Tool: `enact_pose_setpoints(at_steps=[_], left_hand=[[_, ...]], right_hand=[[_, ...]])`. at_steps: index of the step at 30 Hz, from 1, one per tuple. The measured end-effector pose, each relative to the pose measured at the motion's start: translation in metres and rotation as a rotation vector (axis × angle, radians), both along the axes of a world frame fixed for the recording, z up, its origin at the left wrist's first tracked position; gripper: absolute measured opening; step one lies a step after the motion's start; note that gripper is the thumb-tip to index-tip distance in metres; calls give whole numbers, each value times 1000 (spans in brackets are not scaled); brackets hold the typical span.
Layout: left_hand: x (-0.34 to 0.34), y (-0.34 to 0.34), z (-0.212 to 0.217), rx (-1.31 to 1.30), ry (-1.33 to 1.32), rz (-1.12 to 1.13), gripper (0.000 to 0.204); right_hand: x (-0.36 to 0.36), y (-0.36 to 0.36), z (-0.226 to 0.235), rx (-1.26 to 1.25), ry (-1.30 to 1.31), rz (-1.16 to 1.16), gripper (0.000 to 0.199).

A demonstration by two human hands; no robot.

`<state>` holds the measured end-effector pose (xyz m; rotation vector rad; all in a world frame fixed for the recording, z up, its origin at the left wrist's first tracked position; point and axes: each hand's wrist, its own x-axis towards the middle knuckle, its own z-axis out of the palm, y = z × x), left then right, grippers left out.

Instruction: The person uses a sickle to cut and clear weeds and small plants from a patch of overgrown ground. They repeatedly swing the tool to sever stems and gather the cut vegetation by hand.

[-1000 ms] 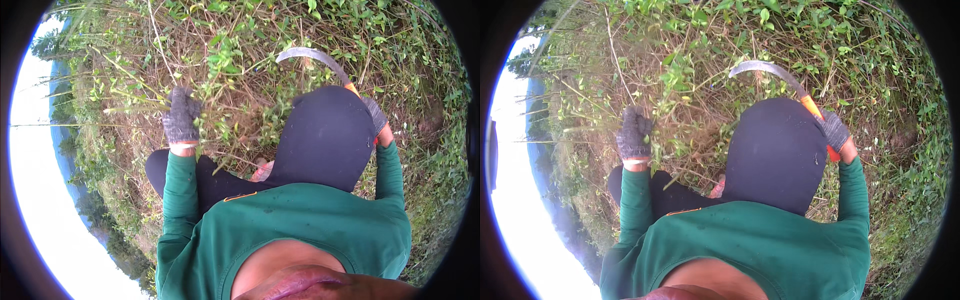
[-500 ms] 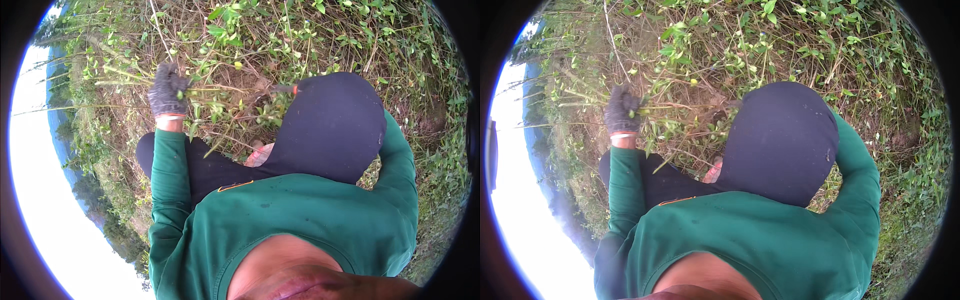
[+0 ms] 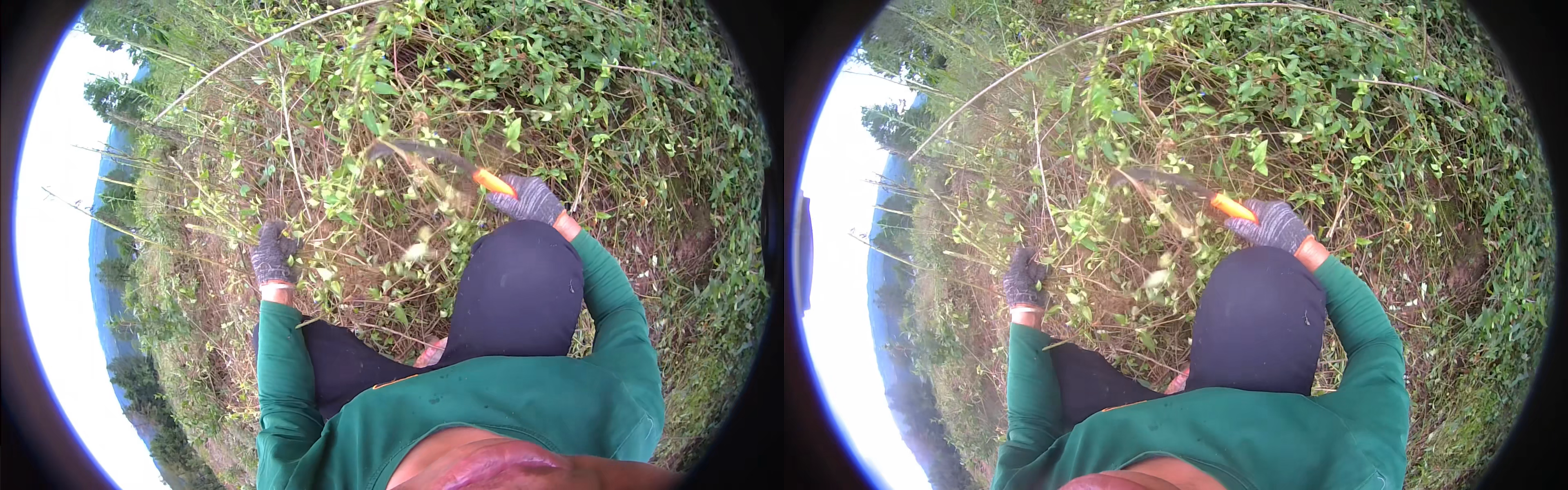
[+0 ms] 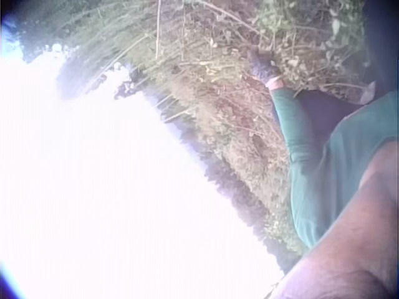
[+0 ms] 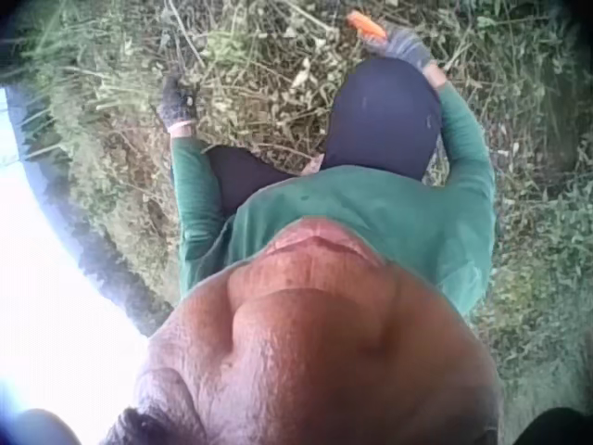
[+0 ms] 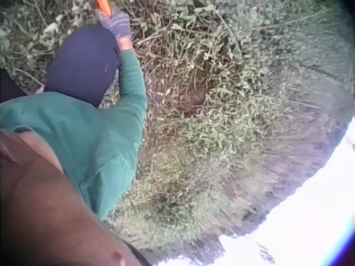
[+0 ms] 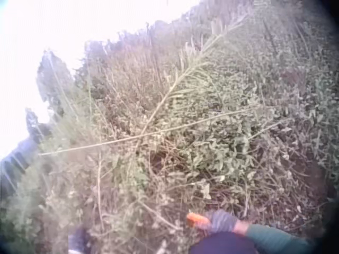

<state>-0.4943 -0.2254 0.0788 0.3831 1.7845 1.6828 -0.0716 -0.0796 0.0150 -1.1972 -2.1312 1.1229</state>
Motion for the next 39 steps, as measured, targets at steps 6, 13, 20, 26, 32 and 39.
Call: enact_pose_setpoints(at_steps=[6,13,20,26,32,39], left_hand=[[17,-12,-74,-317,181,-399,20],[3,-9,-98,-344,491,-483,24],[23,-13,-77,-442,148,-298,33],[18,-13,-54,-531,209,-320,22],[31,-22,-95,-460,934,-871,25],[56,-24,-55,-435,236,-393,30]], right_hand=[[-32,60,47,66,503,-407,29],[-8,90,-101,-284,-92,-477,46],[92,-61,-70,-749,-23,-430,45],[127,-157,-120,-301,-281,-479,45],[17,6,-83,-640,580,-667,29],[9,8,-94,-472,55,119,50]])
